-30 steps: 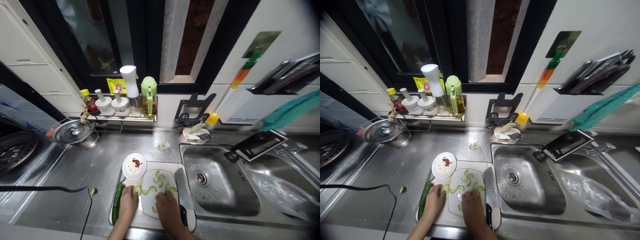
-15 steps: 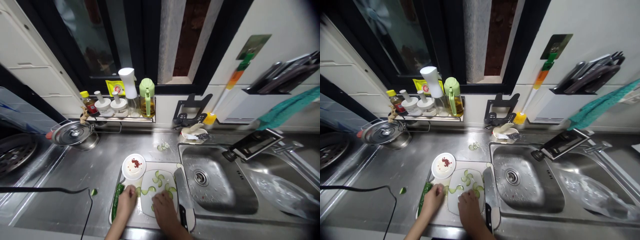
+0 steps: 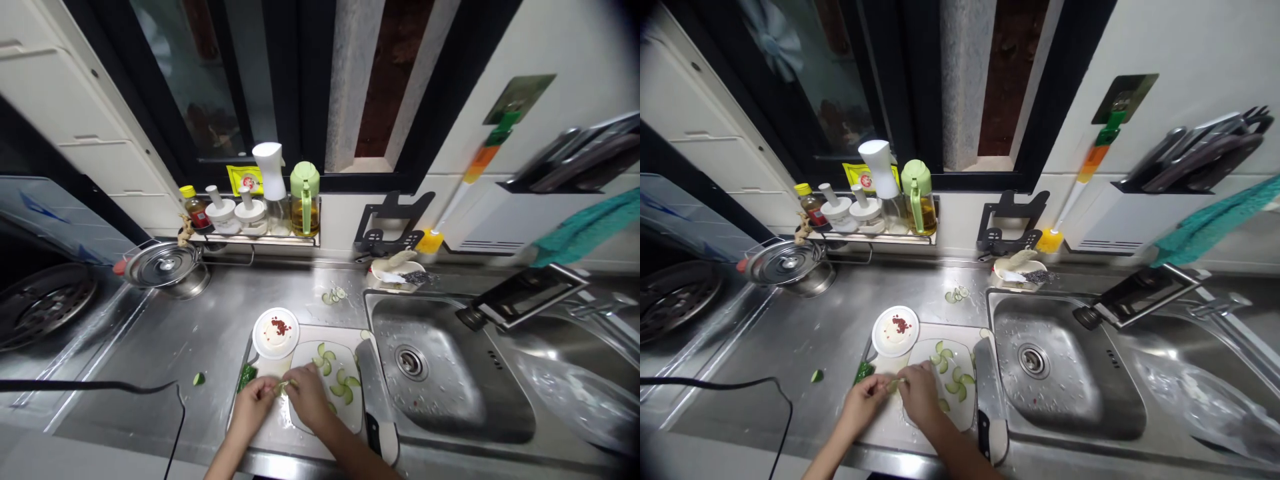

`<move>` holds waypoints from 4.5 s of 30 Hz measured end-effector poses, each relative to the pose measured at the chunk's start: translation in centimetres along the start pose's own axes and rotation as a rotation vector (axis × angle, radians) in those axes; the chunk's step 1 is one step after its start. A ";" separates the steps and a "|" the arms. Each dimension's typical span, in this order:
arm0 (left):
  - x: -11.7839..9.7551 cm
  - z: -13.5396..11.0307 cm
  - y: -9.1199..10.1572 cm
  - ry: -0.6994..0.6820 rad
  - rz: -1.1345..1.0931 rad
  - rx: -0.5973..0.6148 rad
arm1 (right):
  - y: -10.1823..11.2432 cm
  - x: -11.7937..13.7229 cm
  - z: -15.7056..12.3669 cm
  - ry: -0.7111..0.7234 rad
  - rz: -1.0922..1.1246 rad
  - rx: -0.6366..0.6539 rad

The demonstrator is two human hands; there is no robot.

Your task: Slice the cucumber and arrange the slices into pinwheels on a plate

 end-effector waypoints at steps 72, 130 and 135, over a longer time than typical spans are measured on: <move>-4.2 4.2 -4.8 -0.254 0.482 0.155 | 0.7 -2.4 -2.2 -0.323 -0.288 -0.086; -3.3 12.3 -1.2 -0.097 0.583 -0.108 | 2.6 -2.5 -3.4 -0.211 -0.244 -0.088; -3.6 11.4 -0.5 -0.113 0.534 -0.131 | 2.7 -2.9 -3.5 -0.196 -0.229 -0.098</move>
Point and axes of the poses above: each hand's wrist, its own z-axis towards the middle knuckle, its own y-axis out of the back of the hand, x = y × z, the point moved 2 cm from there along z, towards the middle knuckle, and after that the axes turned 8 degrees about z, right-handed, at the moved point
